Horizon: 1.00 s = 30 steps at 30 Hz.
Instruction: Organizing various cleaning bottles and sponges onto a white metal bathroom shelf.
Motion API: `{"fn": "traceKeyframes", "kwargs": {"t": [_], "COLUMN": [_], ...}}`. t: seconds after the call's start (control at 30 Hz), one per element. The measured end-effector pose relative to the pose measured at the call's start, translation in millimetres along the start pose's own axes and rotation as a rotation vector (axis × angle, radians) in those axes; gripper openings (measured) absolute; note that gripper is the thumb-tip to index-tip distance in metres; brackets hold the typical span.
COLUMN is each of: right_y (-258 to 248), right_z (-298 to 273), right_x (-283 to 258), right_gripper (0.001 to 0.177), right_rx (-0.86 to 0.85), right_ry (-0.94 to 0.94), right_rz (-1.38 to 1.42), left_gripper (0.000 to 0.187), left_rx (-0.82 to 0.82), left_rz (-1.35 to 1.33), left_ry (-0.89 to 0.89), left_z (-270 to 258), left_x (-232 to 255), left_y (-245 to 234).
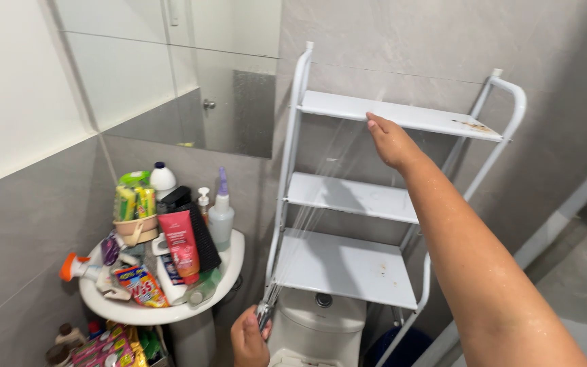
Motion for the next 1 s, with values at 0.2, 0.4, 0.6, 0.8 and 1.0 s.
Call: {"fn": "traceKeyframes", "kwargs": {"t": [0.2,0.4,0.6,0.8,1.0], "right_y": [79,89,70,28,33], "right_z": [8,-10,-15,-61,-125], "right_x": [-27,-60,-38,-35,36], "right_gripper": [0.05,0.05,0.047,0.052,0.056], "right_rx": [-0.09,-0.088,0.017,0.24,0.071], "right_ry": [-0.305,-0.291,-0.323,-0.162,0.033], "right_rz": [0.113,0.169,0.102,-0.327,-0.164], "left_gripper": [0.055,0.057,0.045,0.039,0.039], "left_rx": [-0.034,-0.004,-0.058,-0.256,-0.386], "left_rz": [-0.041,0.029,0.045,0.527,0.807], "left_ry": [-0.01,-0.009,-0.143,-0.212,-0.34], "left_z": [24,35,34,37,15], "left_x": [10,-11,3,16,-32], "left_y": [-3,-24,8,65,88]}}
Point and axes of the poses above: each hand's wrist, its own z-axis towards the middle knuckle, its own y-axis out of the palm, x = y × z, the point moved 2 cm from there along z, towards the middle knuckle, and after that the axes turned 4 degrees about x, right-handed, at the moved point
